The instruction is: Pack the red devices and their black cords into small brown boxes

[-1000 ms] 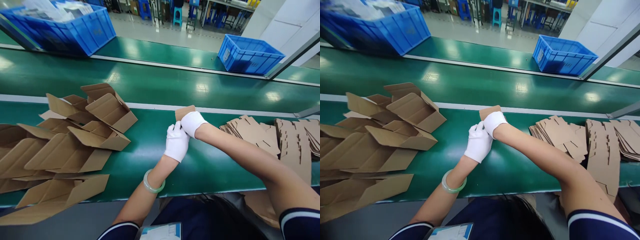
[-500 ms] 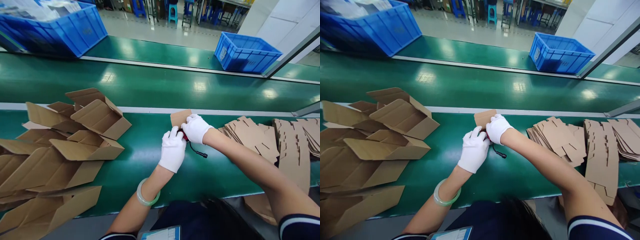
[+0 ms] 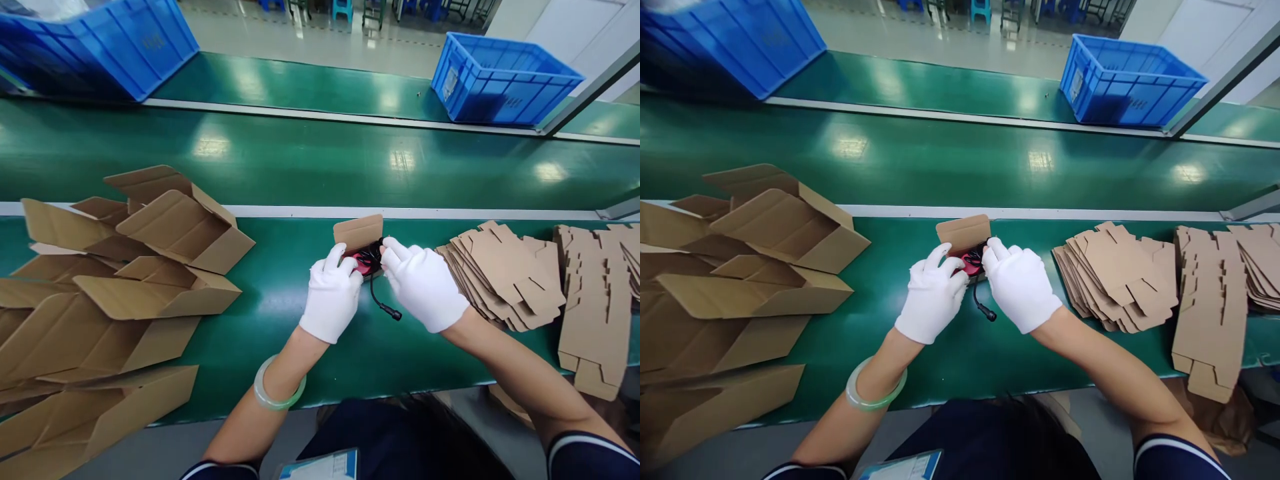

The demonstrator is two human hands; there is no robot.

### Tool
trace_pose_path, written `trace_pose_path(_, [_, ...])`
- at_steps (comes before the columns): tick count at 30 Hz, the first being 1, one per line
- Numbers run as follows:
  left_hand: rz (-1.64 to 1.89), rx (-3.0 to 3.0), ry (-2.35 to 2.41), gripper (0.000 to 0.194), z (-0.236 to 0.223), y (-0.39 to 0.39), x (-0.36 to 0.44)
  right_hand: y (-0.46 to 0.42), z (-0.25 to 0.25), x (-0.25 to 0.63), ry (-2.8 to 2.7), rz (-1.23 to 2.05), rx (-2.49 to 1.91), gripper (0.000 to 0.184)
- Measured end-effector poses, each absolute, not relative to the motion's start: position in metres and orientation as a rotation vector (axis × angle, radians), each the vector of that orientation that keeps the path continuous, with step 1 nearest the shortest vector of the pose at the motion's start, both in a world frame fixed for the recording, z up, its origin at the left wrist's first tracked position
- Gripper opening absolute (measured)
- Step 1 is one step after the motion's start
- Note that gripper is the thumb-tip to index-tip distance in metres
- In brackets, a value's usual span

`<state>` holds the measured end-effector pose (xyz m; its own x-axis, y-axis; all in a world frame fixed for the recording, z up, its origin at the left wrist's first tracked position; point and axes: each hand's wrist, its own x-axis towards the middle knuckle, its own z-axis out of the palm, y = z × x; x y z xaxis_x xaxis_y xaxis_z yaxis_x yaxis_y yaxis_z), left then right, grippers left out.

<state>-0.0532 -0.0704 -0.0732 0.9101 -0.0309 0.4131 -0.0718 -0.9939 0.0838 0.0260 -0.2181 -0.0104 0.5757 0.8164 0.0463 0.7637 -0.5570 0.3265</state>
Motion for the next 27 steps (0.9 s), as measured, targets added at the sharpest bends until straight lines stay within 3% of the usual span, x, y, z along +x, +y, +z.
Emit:
trace_pose_path(8, [0.77,2.811,0.003,0.007,-0.069,-0.065,-0.045,-0.19,-0.01,0.038,1.24,-0.096,2.591,0.023])
trace_pose_path(14, [0.688,2.845,-0.217,0.006,-0.067,-0.065,-0.041,-0.181,-0.015,0.033,1.079,-0.246,2.568,0.032])
trace_pose_path(16, [0.669,2.85,-0.224,0.007,-0.066,-0.065,-0.042,-0.187,-0.014,0.033,1.129,-0.218,2.581,0.03])
trace_pose_path(22, [0.724,2.817,-0.228,0.006,-0.071,-0.063,-0.041,-0.211,-0.009,0.037,0.978,0.261,2.758,0.027])
trace_pose_path(27, [0.833,2.762,-0.148,0.007,-0.076,-0.063,-0.038,-0.195,-0.009,0.041,0.948,0.135,2.612,0.017])
